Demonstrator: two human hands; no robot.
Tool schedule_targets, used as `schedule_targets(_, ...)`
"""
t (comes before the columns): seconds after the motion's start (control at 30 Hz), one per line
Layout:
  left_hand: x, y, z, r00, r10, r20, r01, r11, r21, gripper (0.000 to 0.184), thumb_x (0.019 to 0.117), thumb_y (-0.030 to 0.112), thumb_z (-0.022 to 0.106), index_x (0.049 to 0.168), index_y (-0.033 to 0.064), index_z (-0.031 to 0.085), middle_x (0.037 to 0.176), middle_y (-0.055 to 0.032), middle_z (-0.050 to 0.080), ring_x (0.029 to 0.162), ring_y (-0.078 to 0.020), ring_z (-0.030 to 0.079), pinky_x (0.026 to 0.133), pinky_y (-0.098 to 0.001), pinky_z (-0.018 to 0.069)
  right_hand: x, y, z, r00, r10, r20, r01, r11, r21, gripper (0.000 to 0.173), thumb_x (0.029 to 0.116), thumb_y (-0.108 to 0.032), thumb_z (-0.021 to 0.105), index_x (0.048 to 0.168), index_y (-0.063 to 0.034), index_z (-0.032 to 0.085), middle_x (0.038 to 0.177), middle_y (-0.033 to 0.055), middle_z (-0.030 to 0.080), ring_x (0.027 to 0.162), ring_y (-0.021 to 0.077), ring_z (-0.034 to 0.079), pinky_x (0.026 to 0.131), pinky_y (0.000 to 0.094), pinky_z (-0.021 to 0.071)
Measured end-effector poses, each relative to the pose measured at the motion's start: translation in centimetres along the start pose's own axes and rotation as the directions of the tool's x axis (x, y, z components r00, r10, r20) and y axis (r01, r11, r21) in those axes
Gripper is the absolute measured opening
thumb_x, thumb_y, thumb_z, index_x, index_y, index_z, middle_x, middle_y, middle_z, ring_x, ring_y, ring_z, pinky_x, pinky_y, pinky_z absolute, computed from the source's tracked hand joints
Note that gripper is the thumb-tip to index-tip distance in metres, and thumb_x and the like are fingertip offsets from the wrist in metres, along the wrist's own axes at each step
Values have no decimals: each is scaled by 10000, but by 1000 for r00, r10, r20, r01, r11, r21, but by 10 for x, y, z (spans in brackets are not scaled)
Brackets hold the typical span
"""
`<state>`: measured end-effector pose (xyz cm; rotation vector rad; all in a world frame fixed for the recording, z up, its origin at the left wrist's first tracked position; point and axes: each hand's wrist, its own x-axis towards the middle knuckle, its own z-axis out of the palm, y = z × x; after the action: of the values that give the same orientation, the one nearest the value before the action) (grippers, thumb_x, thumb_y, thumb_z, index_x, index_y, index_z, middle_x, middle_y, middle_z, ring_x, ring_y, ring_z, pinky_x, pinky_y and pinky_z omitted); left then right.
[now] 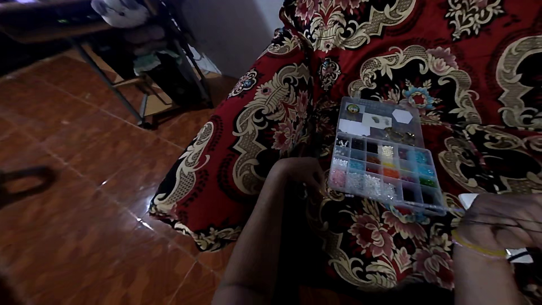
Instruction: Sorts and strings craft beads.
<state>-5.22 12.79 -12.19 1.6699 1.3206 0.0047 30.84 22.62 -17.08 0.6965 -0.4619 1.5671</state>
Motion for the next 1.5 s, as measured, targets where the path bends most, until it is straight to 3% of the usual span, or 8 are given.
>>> schedule_targets(0.17, 12, 1, 5, 957, -289, 10, 285, 950, 123, 241, 964, 201, 716, 1083, -5, 751, 1069, -186, 719, 1019, -327, 676, 960, -567, 493, -13, 12, 14, 869, 494, -4, -494, 869, -30, 189, 967, -136, 645, 820, -74, 746, 630, -69, 657, 542, -35, 596, 515, 82, 450)
schedule_targets(0.4, 33, 33, 32, 922, 334, -196, -367, 914, -171, 232, 973, 92, 666, 1143, -60, 711, 1070, -170, 738, 992, -190, 717, 935, -351, 563, -24, 34, 12, 479, 877, -24, -749, 395, -532, 146, 1022, -266, 615, 1037, -218, 753, 769, -132, 694, 615, -63, 611, 554, 107, 500)
schedule_targets(0.67, 61, 58, 61, 821, 533, -204, -564, 701, -436, 257, 1062, 86, 478, 1057, -69, 682, 994, -62, 733, 904, -54, 695, 865, -257, 571, -25, 33, 10, 570, 799, -190, -739, 398, -543, 155, 1022, -277, 613, 1059, -218, 751, 732, -130, 696, 569, -61, 605, 518, 109, 500)
schedule_targets(1.0, 43, 53, 48, 828, 470, -305, -561, 701, -441, 52, 914, 18, 683, 959, -3, 697, 775, 58, 670, 620, 60, 567, 580, -122, 479, -23, 28, 1, 588, 769, -251, -769, 437, -466, 134, 1011, -251, 630, 1073, -204, 740, 789, -119, 707, 577, -67, 600, 496, 88, 471)
schedule_targets(1.17, 29, 16, 26, 679, 425, -598, -724, 524, -449, 76, 951, 102, 632, 948, 109, 708, 966, 60, 717, 792, 1, 653, 715, -192, 554, -21, 26, 1, 607, 723, -330, -762, 411, -500, 119, 1009, -268, 632, 1031, -205, 731, 720, -129, 669, 555, -68, 579, 495, 93, 468)
schedule_targets(1.27, 17, 7, 18, 525, 276, -805, -819, 423, -389, 40, 963, 239, 685, 929, 222, 697, 843, 57, 698, 673, -16, 628, 621, -189, 538, -21, 30, 1, 622, 647, -441, -767, 388, -511, 92, 986, -266, 668, 996, -203, 735, 715, -119, 647, 542, -68, 549, 482, 89, 448)
schedule_targets(1.4, 9, 11, 11, 62, 151, -987, -716, 695, 62, 62, 932, 65, 687, 982, 82, 722, 968, 34, 674, 809, -8, 623, 722, -175, 544, -24, 39, 4, 606, 611, -509, -766, 276, -581, 71, 976, -246, 677, 954, -218, 738, 754, -112, 670, 554, -62, 548, 500, 97, 457)
schedule_targets(1.5, 6, 14, 11, -41, 104, -994, -610, 785, 107, 74, 922, 32, 691, 989, 45, 720, 933, 25, 649, 674, 15, 562, 597, -139, 497, -25, 44, 8, 575, 629, -523, -768, 193, -611, 96, 985, -216, 654, 946, -228, 741, 733, -113, 680, 548, -59, 563, 502, 105, 472)
